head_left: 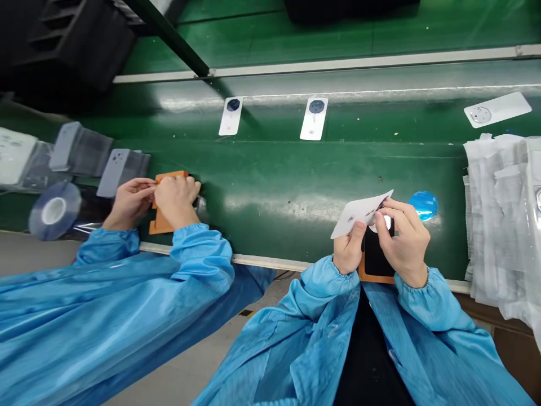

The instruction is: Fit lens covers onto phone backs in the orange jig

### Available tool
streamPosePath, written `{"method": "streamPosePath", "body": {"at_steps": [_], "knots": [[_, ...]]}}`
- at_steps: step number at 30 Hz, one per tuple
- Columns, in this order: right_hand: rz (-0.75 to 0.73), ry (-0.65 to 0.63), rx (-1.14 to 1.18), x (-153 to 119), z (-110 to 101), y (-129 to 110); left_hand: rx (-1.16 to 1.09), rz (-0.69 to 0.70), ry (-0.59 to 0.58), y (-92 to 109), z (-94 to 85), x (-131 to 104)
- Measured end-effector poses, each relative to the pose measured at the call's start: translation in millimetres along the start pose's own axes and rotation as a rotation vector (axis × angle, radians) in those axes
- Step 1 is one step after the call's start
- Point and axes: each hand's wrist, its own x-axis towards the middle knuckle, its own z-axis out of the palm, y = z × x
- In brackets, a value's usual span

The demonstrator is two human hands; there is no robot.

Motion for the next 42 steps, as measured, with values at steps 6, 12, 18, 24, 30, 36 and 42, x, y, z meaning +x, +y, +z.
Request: {"method": "streamPosePath", "body": {"at_steps": [6,12,18,24,30,36,42], "knots": [[0.058,-0.036,0.138,2.6,-2.0,3.9,0.069,0.039,-0.022,-4.0,-3.7,-1.9],[0.053,-0.027,0.193,3.8,1.4,4.5,0.135,0.059,-0.011,-3.5,-4.2,-0.6],[0.023,0.003,0.153,4.9,3.5,4.3,0.164,0.275,-0.111,12.7,0.5,5.6],[0.059,0.018,0.088,8.3,12.6,-1.0,0.160,0.304,-0.143,13.8,6.4,0.8],[0.183,0.019,-0.029,14.5,2.6,49.4,-0.179,-0.234,0.028,8.5,-1.7,16.0],[0.241,-0.105,-0.303,-5.9,-38.4,151.8,-0.305,-0.369,0.011,21.2,-32.5,38.7],[0.240,-0.154,-0.169,-10.3,-72.7,90.8,0.060,-0.127,-0.198,25.9,-41.9,27.7]]}}
